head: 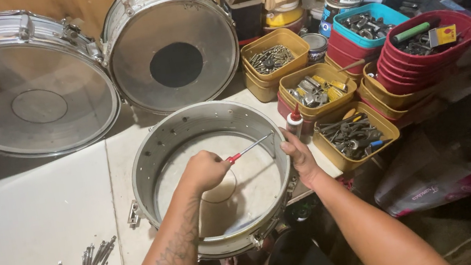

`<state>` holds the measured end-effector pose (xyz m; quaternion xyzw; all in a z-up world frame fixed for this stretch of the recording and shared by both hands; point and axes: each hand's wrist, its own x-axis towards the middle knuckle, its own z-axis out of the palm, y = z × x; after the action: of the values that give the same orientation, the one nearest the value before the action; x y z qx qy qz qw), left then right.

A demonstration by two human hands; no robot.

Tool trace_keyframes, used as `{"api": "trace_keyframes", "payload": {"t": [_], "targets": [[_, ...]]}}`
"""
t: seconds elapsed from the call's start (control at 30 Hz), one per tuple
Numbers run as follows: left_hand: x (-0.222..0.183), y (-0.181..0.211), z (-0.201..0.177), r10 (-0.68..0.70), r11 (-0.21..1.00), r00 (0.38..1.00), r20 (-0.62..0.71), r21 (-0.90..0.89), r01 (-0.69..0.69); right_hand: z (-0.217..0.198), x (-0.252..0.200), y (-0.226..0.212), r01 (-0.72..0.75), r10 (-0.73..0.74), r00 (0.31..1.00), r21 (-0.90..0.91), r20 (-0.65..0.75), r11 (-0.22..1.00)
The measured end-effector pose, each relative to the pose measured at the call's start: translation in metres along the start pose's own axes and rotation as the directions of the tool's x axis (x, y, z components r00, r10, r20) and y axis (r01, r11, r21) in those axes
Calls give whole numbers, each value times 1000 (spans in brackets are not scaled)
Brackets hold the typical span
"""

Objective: Repairing a drum shell by applying sealant and tightening hardware with a screwdriver

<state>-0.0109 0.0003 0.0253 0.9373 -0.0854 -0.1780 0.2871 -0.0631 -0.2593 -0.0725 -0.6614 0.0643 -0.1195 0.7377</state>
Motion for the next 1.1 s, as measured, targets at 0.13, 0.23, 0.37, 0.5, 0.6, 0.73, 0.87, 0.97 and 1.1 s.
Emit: {"api": "trace_keyframes", "payload": {"t": [0.13,0.23,0.37,0.5,0.6,0.73,0.87,0.97,1.1], "targets": [[-12,4,-8,26,996,994,107,-90,-16,2,-1,-3,-14,14,1000,15,6,1000],[-12,-1,-5,-31,984,966,256,-162,74,8,-6,-11,-15,15,1000,25,4,1000],[7,-9,6,-54,982,973,225,-163,93,12,-9,-22,-29,30,1000,36,-7,999],[12,-16,10,-32,983,983,179,-174,64,18,-13,-27,-47,48,999,68,-8,997],[6,-13,-1,51,998,991,126,-29,-48,4,-2,-6,-33,34,999,31,-13,999],[4,-10,1,51,997,997,54,49,-53,11,-7,-15,-31,32,999,40,-17,999],[14,-19,11,116,985,991,-67,138,-106,13,-10,-18,-34,35,999,59,-14,998],[15,-18,10,144,976,983,-111,181,-122,16,-13,-22,-31,31,999,56,-6,998],[16,-17,10,164,970,979,-124,198,-137,24,-19,-39,-29,29,1000,47,10,998]]}}
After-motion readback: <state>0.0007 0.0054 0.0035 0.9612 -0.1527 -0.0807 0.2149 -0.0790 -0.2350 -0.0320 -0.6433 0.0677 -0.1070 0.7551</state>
